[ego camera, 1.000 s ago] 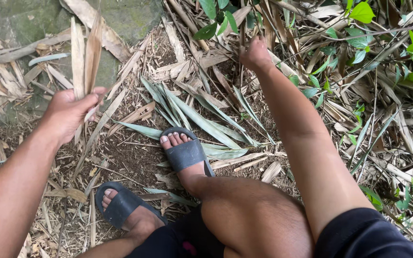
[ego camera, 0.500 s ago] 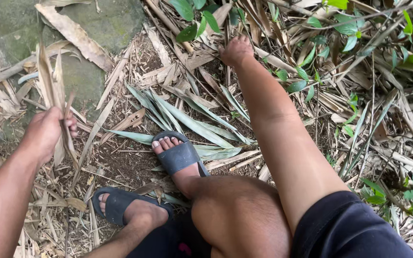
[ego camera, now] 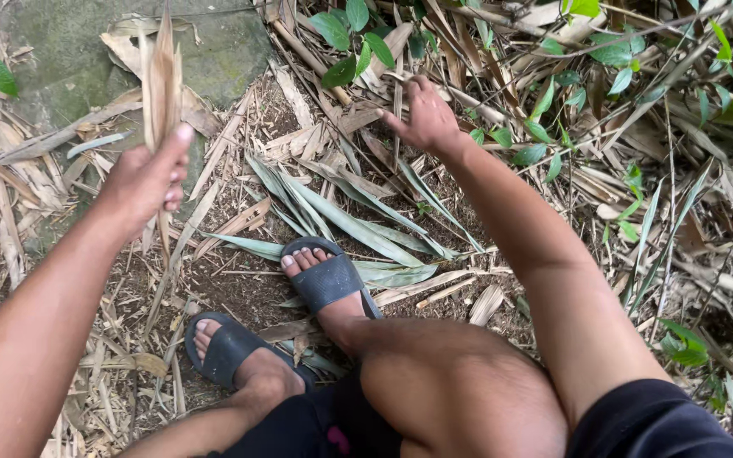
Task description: The person gathers dry fallen palm leaves from the ground, pulling individual leaves and adding them to a bundle held in one hand. They then carry the bundle to a woven sack, place the leaves inside, and continue picking up more dry leaves from the ground.
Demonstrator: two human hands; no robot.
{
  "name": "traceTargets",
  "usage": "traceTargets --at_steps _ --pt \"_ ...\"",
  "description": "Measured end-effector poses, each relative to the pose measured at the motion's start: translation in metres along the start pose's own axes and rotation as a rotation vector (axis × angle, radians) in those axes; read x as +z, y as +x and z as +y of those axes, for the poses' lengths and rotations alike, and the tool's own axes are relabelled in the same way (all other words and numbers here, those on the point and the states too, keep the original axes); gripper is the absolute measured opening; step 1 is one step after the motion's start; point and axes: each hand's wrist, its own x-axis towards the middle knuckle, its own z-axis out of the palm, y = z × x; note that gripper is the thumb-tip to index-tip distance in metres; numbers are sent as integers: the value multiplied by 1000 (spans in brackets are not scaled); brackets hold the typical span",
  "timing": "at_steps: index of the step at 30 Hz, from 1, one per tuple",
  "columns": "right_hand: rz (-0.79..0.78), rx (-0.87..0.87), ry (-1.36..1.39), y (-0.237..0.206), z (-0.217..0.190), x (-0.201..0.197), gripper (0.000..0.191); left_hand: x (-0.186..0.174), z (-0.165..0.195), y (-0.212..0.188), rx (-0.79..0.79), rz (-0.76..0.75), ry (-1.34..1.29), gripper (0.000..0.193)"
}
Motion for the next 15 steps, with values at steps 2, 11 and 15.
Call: traceTargets --at_steps 2,11,15 --pt "106 -94 178 -13 -14 -12 73 5 17 -6 36 18 217 53" --pt "-117 -558 1565 -63 -136 -96 75 52 55 -7 565 -37 272 88" --pt "-153 -568 1763 -49 -166 -99 56 66 65 -9 753 -41 77 48"
